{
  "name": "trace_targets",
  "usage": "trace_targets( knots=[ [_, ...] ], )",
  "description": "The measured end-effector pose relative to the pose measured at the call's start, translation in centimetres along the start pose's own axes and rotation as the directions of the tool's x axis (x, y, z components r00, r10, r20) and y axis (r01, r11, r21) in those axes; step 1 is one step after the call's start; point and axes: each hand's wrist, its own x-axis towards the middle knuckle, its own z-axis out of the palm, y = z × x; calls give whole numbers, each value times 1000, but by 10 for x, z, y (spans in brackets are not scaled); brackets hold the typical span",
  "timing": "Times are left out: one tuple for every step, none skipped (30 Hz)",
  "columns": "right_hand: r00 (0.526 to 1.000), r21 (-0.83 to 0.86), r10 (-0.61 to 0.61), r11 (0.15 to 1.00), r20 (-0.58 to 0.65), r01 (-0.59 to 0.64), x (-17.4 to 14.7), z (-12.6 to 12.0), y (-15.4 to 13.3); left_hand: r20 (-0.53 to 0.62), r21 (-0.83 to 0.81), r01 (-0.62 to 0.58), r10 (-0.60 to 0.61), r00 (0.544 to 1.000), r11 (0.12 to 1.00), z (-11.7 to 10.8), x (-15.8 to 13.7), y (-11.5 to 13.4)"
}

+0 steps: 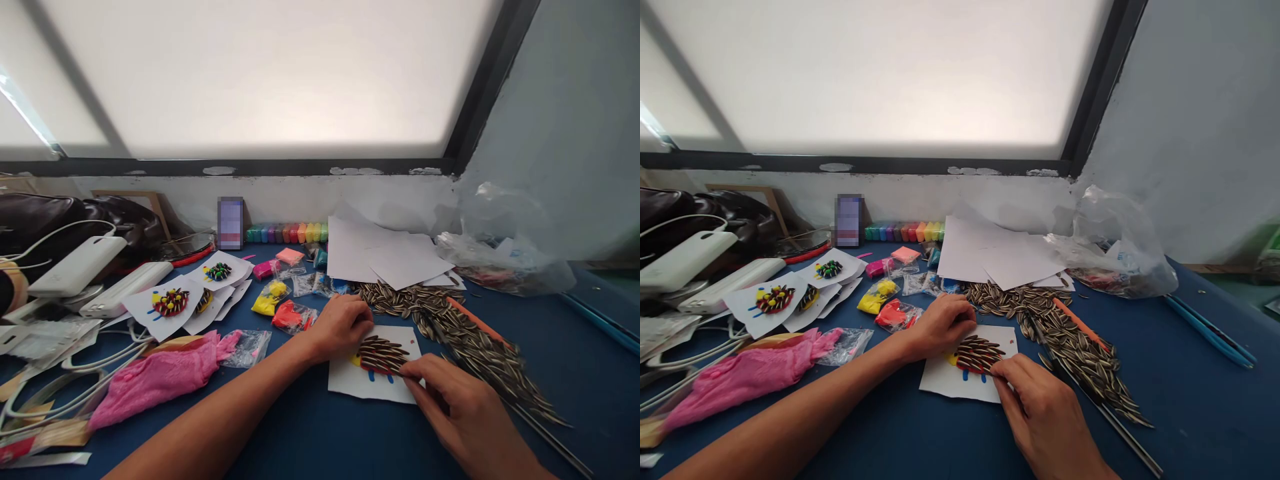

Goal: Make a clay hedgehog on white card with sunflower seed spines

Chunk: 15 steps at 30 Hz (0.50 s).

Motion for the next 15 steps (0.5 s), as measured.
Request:
trace_targets(
  knots=[
    [1000,-12,-4,1000,-2,4,0,0,0,-1,-2,-2,2,1000,1000,0,0,0],
    [1000,-22,-7,1000,-1,7,0,-1,0,-1,-4,-3,3,1000,1000,0,0,-1],
    [1000,-32,-12,999,2,12,0,-1,0,-3,-4,-4,4,1000,1000,1,0,-1],
    [1000,-41,-14,999,7,15,0,-1,0,-5,-5,-4,4,1000,1000,1,0,-2],
    [1000,-50,-17,999,11,18,0,0,0,-7,-6,-6,6,1000,1000,1,0,-3],
    [1000,-58,-19,998,14,20,0,0,1,-9,-6,-9,9,1000,1000,2,0,-3],
    [1000,-64,-21,998,15,22,0,1,1,-10,-6,-13,12,1000,1000,2,0,-4],
    [1000,-67,-22,998,14,23,-1,2,2,-12,-6,-15,15,1000,1000,3,0,-4],
    [1000,-66,-24,997,14,25,-1,3,3,-13,-6,-19,19,1000,1000,3,0,-5],
    [1000,-64,-27,998,15,28,-1,5,4,-15,-7,-22,22,1000,1000,3,0,-5],
    [999,-63,-29,998,16,30,-1,6,4,-16,-8,-23,23,1000,1000,4,0,-6],
    [999,-65,-31,997,19,32,-1,7,5,-17,-8,-22,22,1000,1000,4,0,-6],
    [999,-70,-33,997,21,34,-2,8,6,-19,-9,-22,22,1000,1000,4,0,-6],
    [999,-77,-33,996,24,35,-2,8,6,-20,-9,-22,22,1000,1000,4,0,-6],
    [999,-85,-34,996,25,36,-1,9,6,-21,-11,-23,23,1000,1000,4,0,-6]
  ],
)
